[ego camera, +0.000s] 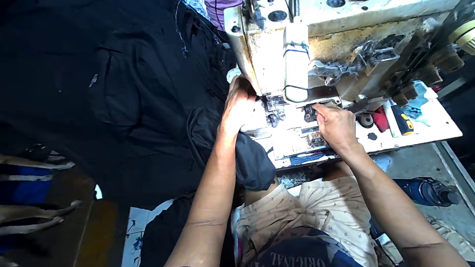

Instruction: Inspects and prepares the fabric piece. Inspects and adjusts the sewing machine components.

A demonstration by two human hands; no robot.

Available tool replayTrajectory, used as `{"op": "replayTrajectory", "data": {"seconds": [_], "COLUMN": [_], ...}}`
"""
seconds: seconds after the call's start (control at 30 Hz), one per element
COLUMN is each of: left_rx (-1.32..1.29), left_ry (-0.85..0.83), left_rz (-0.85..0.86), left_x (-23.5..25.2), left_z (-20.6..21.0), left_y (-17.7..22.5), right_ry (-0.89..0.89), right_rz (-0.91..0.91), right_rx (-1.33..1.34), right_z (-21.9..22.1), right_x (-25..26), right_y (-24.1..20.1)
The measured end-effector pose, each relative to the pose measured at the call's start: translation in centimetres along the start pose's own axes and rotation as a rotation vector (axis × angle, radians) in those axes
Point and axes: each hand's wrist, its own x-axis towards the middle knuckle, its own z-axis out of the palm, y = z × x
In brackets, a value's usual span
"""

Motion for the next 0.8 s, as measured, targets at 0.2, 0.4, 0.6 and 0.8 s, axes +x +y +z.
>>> {"op": "replayTrajectory", "data": {"seconds": [0.2,0.4,0.6,0.8], "left_rx": [0.020,0.017,0.005,-0.037], "left_ry": [0.004,0.006,0.019,0.042], "left_rz": [0.034,0.050,0.069,0.040], "left_x": [0.2,0.2,0.0,-0.5], "left_z": [0.1,0.3,0.0,-0.4], "left_y": [-0.4,-0.7,-0.3,0.6], "right_ry": [0.057,0.114,0.154,0.182], "right_rz": [0.011,0.007,-0.020,-0.128], "right_rx": [-0.010,0.170,0.209,0.256], "right_z": [0.6,-0.5,-0.2,-0.2], "right_x": [-0.1,-2.6,-3.8,-4.9], "right_y": [0.0,-0.5,-0.8,-1.3]}}
